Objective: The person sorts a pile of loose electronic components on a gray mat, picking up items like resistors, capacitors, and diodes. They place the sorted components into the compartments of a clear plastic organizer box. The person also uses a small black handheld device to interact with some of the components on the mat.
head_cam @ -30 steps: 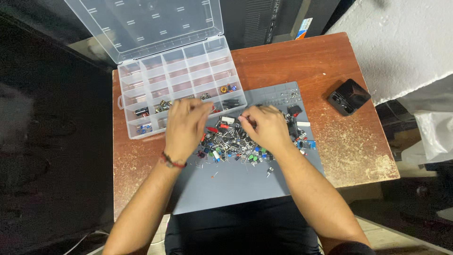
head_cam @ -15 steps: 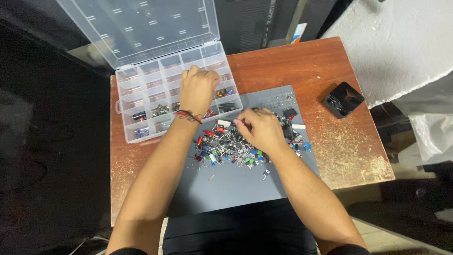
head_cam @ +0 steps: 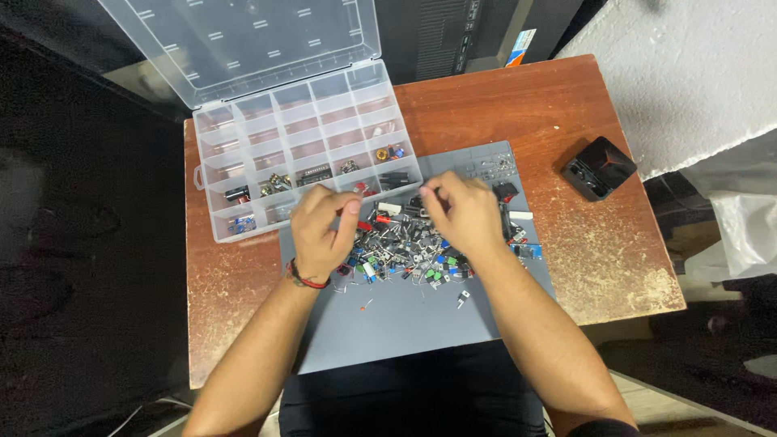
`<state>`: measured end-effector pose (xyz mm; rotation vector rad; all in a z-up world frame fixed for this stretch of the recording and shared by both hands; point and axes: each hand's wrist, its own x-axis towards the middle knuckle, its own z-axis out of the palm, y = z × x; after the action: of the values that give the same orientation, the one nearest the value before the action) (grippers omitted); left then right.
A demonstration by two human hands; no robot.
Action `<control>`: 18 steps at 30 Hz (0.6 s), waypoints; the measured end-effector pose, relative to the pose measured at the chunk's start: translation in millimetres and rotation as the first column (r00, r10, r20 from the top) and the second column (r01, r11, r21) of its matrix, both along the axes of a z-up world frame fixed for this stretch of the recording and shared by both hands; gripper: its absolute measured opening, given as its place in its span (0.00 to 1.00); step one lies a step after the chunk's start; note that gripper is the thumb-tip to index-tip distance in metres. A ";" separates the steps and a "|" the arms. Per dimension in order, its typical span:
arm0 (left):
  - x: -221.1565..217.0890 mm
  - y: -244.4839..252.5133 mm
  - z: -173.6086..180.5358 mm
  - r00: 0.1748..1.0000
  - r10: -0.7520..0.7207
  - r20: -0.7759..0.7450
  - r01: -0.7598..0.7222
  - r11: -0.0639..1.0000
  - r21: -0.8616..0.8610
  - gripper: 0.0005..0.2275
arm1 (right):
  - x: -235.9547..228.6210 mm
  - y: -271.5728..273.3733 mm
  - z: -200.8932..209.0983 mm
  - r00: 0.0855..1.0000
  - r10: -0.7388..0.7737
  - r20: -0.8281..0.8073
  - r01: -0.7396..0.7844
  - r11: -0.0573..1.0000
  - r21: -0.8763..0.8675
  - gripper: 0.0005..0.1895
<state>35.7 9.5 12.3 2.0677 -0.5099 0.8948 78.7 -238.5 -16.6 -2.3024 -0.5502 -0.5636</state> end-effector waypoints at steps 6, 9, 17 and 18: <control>9.1 25.3 -12.2 0.999 -0.044 0.004 0.044 0.997 0.060 0.19 | 1.5 -2.0 2.2 1.000 -0.005 -0.021 0.006 1.000 0.020 0.04; 1.0 31.5 11.7 0.988 -0.120 -0.100 0.143 0.950 0.277 0.10 | -0.4 -0.7 0.6 1.000 -0.012 -0.029 0.013 0.999 0.030 0.04; -19.3 17.8 57.1 0.763 0.213 -0.610 0.306 0.713 0.631 0.11 | -1.7 1.4 -0.5 0.999 -0.007 -0.042 0.009 0.998 0.065 0.04; -20.8 17.5 51.0 0.737 0.281 -0.614 0.313 0.664 0.679 0.14 | -2.8 2.3 -0.2 0.999 0.003 -0.037 0.000 0.997 0.082 0.04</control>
<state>14.8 27.0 63.3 2.9248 -0.5264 -0.2593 75.9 -236.2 -16.8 -2.2306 -0.5019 -0.5323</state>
